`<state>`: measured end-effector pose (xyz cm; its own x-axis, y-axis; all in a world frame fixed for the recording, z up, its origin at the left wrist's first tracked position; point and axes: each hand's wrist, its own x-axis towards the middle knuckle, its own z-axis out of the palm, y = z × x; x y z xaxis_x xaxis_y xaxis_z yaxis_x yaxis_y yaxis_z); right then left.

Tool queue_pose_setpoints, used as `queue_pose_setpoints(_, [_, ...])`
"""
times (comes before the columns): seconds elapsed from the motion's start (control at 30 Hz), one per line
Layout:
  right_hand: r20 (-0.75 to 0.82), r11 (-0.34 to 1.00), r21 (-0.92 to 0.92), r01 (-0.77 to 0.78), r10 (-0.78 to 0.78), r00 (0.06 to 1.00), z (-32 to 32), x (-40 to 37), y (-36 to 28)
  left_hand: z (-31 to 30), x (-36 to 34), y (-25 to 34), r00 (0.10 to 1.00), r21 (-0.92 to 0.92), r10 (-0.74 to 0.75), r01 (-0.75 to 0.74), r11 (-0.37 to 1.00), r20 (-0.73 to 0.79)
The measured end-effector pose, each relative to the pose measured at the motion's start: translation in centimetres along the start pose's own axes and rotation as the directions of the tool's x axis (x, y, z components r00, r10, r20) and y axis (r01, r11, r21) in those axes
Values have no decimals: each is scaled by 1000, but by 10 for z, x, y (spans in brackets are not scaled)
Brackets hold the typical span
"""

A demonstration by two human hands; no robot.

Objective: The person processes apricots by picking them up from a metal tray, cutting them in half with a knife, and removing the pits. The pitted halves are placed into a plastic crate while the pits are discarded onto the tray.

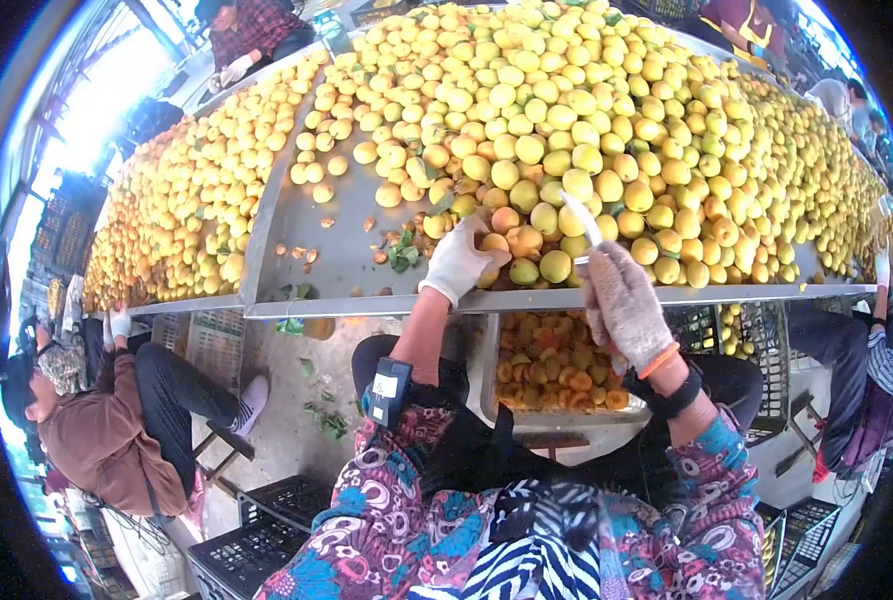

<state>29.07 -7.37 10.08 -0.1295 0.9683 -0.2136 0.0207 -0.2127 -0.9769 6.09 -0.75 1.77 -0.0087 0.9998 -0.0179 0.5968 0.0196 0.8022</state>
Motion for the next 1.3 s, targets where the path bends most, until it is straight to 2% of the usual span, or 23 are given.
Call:
queue_pose_setpoints(0.03, [23,999,-11,-37,37,999,8,2,-1,6,4,-14,995,-180,56,-71,981,-86])
queue_pose_setpoints(0.07, [55,994,-106,2,3,998,17,4,-4,-2,1,-12,997,-475,39,-66,878,-67])
queue_pose_setpoints(0.1, [85,989,-145,-7,20,996,26,5,-10,-10,-3,-10,998,-721,32,-56,690,-47])
queue_pose_setpoints(0.13, [115,983,-183,-15,37,993,36,6,-14,-20,-7,-8,999,-898,36,-42,437,-30])
queue_pose_setpoints(0.17, [118,982,-191,3,20,993,46,8,-16,-28,-10,-8,997,-957,64,-52,287,-35])
queue_pose_setpoints(0.27, [258,935,-298,193,-116,959,74,17,-22,-48,-18,-20,979,-995,190,-90,49,-79])
queue_pose_setpoints(0.3, [265,870,-399,289,-192,945,83,23,-22,-49,-21,-18,965,-990,218,-140,-26,-143])
queue_pose_setpoints(0.4, [391,703,-465,537,-381,838,103,37,-20,-68,-34,-10,948,-973,227,-230,11,-222])
queue_pose_setpoints(0.43, [388,697,-476,536,-380,839,111,37,-22,-76,-42,-5,962,-983,201,-184,-18,-184])
queue_pose_setpoints(0.53, [469,475,-522,708,-533,704,129,31,-34,-83,-41,-29,959,-959,223,-218,180,-176])
queue_pose_setpoints(0.57, [463,485,-541,687,-510,725,132,32,-33,-86,-44,-26,965,-952,182,-227,205,-191])
queue_pose_setpoints(0.67, [481,546,-556,627,-404,778,141,28,-37,-88,-42,-27,910,-861,194,-410,300,-366])
queue_pose_setpoints(0.77, [482,490,-591,641,-423,767,144,30,-31,-89,-43,-25,888,-837,189,-458,299,-419])
queue_pose_setpoints(0.87, [492,498,-579,646,-419,763,146,31,-33,-95,-48,-30,931,-908,208,-346,235,-301])
queue_pose_setpoints(0.97, [483,456,-618,641,-422,767,148,26,-40,-99,-53,-24,925,-932,209,-345,110,-317])
queue_pose_setpoints(1.07, [475,433,-656,618,-399,784,143,29,-40,-96,-51,-19,875,-866,190,-474,157,-445])
queue_pose_setpoints(1.17, [508,405,-617,674,-450,735,138,28,-41,-97,-48,-23,878,-858,230,-467,215,-420])
queue_pose_setpoints(1.27, [539,347,-634,691,-443,717,132,32,-38,-96,-45,-26,892,-864,229,-441,243,-390])
queue_pose_setpoints(1.3, [542,328,-654,682,-427,724,133,31,-42,-97,-45,-26,896,-852,232,-435,292,-379])
